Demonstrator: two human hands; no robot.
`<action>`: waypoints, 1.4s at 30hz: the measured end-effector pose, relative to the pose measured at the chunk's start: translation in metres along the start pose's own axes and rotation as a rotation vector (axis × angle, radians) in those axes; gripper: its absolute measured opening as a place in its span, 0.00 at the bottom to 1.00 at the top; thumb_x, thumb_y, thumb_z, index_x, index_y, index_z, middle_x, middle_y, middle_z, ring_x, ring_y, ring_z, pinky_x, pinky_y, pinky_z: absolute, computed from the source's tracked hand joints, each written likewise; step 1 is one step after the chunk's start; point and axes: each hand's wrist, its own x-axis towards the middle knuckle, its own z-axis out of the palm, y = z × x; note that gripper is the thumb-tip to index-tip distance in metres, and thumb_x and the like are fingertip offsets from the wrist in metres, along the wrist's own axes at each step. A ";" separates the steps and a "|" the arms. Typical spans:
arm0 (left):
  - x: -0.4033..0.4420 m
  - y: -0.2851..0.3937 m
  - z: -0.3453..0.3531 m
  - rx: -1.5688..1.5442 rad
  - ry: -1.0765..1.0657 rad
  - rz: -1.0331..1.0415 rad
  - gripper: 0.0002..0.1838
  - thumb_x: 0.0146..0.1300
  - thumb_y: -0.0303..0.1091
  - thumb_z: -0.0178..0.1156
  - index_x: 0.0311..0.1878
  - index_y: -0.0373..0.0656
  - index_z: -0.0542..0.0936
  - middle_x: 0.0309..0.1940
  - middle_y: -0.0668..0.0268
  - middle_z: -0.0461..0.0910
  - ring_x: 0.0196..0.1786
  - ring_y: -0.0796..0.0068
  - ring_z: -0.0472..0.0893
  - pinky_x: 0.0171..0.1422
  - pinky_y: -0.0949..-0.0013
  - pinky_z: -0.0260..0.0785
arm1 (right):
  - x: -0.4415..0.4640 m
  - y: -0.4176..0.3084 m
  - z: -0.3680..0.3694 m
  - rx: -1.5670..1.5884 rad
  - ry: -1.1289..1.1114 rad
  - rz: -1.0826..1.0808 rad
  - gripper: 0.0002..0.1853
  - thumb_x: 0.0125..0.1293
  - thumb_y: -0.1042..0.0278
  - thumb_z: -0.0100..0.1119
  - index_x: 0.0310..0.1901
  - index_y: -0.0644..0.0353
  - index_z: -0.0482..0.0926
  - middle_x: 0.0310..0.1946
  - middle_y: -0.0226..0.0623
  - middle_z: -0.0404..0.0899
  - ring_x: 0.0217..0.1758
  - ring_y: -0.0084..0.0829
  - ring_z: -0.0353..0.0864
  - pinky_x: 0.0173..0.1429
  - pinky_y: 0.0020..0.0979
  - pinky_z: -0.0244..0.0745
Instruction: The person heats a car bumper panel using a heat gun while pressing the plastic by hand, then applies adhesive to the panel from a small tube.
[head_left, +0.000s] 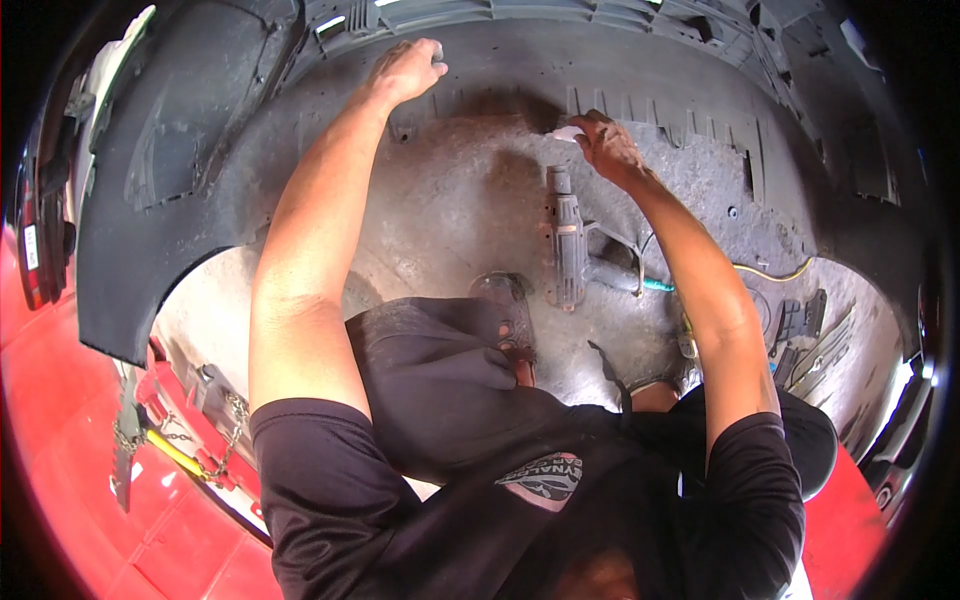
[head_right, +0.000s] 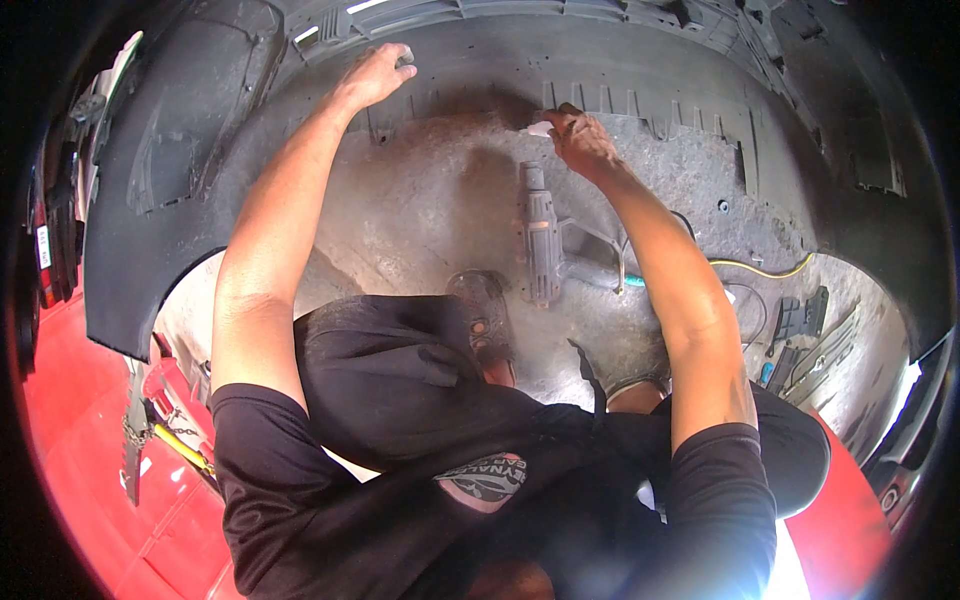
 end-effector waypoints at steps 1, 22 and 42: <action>0.000 -0.002 0.001 -0.002 0.003 -0.002 0.21 0.70 0.42 0.61 0.61 0.40 0.80 0.56 0.49 0.83 0.63 0.50 0.80 0.69 0.52 0.70 | -0.001 0.006 0.005 -0.006 0.012 0.004 0.16 0.72 0.65 0.57 0.60 0.50 0.77 0.51 0.44 0.79 0.53 0.49 0.80 0.59 0.47 0.75; 0.000 -0.024 0.011 -0.008 0.086 -0.044 0.22 0.69 0.44 0.62 0.61 0.42 0.80 0.58 0.51 0.82 0.64 0.52 0.80 0.70 0.54 0.69 | 0.003 0.017 0.018 0.191 0.042 0.078 0.17 0.73 0.60 0.59 0.60 0.54 0.79 0.49 0.44 0.83 0.49 0.45 0.84 0.56 0.41 0.77; -0.052 -0.106 -0.013 -0.043 0.105 -0.295 0.23 0.71 0.44 0.60 0.64 0.45 0.78 0.60 0.55 0.81 0.65 0.52 0.78 0.69 0.53 0.70 | 0.126 -0.168 0.076 -0.019 -0.185 -0.049 0.17 0.73 0.63 0.55 0.61 0.50 0.76 0.51 0.46 0.82 0.54 0.49 0.82 0.60 0.44 0.77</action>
